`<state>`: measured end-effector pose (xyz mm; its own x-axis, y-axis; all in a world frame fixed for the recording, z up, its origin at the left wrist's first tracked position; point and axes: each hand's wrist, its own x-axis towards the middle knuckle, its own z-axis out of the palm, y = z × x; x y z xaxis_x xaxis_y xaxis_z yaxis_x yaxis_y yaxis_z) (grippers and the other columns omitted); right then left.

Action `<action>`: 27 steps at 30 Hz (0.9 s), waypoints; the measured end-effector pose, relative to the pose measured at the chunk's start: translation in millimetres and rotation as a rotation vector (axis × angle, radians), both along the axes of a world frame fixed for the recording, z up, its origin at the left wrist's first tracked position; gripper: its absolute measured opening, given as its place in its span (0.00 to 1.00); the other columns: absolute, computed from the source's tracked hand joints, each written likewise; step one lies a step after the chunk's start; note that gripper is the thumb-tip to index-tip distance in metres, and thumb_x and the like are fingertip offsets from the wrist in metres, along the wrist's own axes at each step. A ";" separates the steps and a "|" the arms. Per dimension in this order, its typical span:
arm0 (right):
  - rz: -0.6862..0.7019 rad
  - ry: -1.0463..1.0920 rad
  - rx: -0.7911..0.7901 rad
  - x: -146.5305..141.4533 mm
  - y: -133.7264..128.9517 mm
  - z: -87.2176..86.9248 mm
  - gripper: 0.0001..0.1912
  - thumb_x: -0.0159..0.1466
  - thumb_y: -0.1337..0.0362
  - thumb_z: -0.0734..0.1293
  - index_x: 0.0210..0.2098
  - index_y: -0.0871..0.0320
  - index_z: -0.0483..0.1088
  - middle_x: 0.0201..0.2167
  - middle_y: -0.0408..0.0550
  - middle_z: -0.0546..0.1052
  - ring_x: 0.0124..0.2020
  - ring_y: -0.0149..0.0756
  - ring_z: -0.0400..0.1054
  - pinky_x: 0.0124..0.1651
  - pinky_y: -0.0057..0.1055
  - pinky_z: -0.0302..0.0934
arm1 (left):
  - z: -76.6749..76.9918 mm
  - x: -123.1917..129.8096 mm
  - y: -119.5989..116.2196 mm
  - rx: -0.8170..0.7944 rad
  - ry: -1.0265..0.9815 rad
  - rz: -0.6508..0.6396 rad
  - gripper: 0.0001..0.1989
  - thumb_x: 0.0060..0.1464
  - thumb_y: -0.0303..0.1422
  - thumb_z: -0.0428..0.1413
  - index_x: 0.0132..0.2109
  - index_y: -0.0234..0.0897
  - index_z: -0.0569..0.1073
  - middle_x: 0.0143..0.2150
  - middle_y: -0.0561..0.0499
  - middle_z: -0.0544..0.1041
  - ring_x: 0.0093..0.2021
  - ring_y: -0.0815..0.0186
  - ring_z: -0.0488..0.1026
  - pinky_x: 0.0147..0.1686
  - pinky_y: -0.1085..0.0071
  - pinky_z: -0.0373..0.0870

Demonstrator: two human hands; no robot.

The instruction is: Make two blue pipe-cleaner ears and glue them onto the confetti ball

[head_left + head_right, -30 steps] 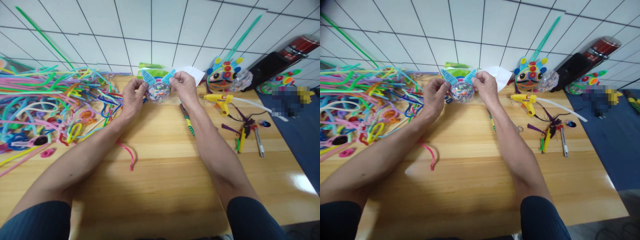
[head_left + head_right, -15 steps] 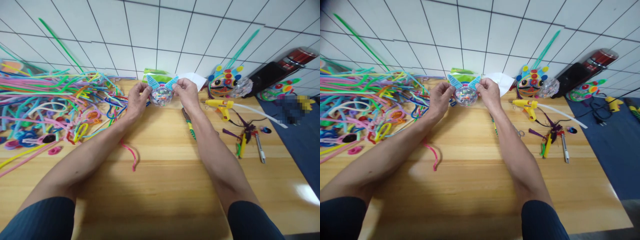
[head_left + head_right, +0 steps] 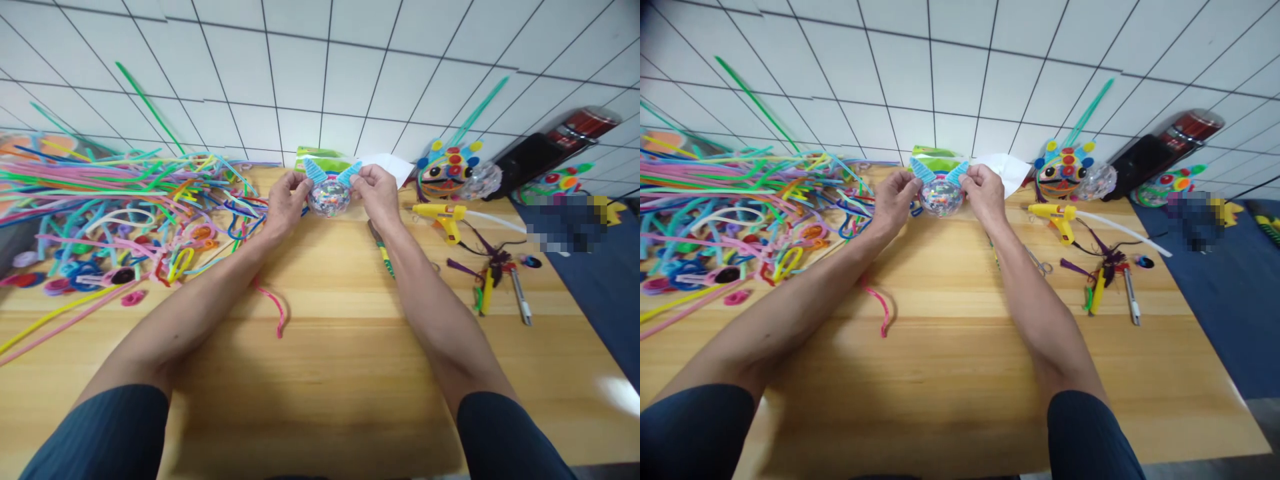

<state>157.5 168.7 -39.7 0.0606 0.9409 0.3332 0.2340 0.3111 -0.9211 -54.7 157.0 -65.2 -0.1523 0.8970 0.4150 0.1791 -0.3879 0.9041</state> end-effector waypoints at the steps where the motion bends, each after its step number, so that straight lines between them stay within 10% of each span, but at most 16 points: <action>1: -0.001 0.000 -0.007 -0.4 -0.6 0.9 0.07 0.64 0.63 0.71 0.33 0.52 0.67 0.27 0.38 0.73 0.30 0.34 0.73 0.32 0.31 0.67 | 0.2 0.1 -0.2 -0.001 0.002 0.002 0.08 0.65 0.30 0.62 0.35 0.39 0.73 0.31 0.54 0.76 0.35 0.66 0.74 0.44 0.69 0.73; 15: 0.000 -0.051 -0.015 -3.9 -6.8 8.3 0.06 0.63 0.59 0.68 0.32 0.51 0.67 0.27 0.39 0.73 0.31 0.36 0.68 0.38 0.34 0.64 | 2.7 -7.7 3.1 -0.066 0.021 -0.030 0.11 0.61 0.41 0.63 0.36 0.40 0.73 0.32 0.53 0.75 0.34 0.65 0.73 0.39 0.69 0.73; 27: -0.001 -0.035 -0.034 -5.7 -9.0 10.3 0.06 0.62 0.59 0.69 0.31 0.51 0.68 0.28 0.40 0.74 0.34 0.38 0.69 0.39 0.34 0.65 | 27.3 -6.4 -11.6 -0.042 0.184 0.006 0.07 0.61 0.30 0.61 0.32 0.40 0.74 0.31 0.53 0.76 0.35 0.63 0.74 0.46 0.66 0.73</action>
